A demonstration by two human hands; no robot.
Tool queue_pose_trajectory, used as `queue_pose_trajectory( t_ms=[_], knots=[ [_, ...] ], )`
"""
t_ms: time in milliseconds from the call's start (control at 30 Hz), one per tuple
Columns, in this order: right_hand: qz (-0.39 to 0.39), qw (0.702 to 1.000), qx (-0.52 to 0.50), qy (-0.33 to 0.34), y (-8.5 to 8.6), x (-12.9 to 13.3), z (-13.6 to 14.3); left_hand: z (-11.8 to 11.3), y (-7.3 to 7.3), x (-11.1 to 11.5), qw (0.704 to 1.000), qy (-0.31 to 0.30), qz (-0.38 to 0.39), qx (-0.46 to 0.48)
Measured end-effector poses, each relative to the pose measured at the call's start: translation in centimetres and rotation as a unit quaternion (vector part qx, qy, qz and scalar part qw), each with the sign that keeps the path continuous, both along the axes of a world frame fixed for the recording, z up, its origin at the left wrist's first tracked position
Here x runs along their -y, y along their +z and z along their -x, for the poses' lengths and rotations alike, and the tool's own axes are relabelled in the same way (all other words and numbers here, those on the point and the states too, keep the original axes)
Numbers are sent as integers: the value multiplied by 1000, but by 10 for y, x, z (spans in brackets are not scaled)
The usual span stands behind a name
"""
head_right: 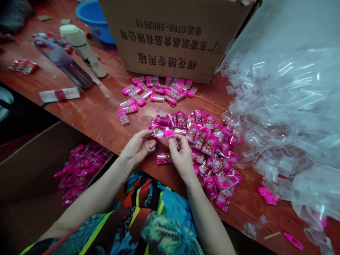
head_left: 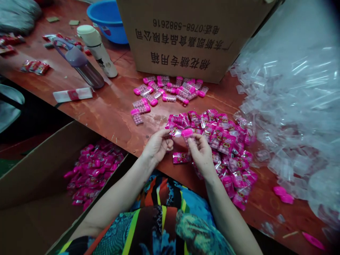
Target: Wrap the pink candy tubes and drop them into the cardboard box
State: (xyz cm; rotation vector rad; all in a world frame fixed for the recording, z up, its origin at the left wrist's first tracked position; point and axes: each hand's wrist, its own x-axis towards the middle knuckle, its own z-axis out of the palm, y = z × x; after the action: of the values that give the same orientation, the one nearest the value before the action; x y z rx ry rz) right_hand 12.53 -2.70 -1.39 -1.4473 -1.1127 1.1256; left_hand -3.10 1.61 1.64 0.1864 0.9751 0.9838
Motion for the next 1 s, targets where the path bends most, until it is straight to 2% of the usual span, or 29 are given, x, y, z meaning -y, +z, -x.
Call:
queue_pose_trajectory(
  t_ms=[167, 333, 433, 600, 733, 800, 1000],
  knots=[
    [16, 999, -3, 30, -1, 12, -2, -5, -4, 3, 1000, 0, -10, -18],
    [18, 999, -32, -18, -6, 13, -3, -9, -8, 5, 999, 29, -3, -23],
    [21, 998, -58, -34, -2, 15, -2, -10, -10, 6, 999, 40, 2, -30],
    [32, 994, -104, -33, 6, 17, 3, -13, -10, 7, 998, 42, 2, -42],
    [49, 992, -111, -25, 4, 17, 8, -17, -9, 9, 999, 36, -4, -40],
    [55, 991, -123, -13, 3, 17, 8, -16, -10, 10, 999, 18, -17, -33],
    [77, 981, -174, 42, 2, 18, 7, -14, -16, 14, 994, -86, -59, -11]
  ],
)
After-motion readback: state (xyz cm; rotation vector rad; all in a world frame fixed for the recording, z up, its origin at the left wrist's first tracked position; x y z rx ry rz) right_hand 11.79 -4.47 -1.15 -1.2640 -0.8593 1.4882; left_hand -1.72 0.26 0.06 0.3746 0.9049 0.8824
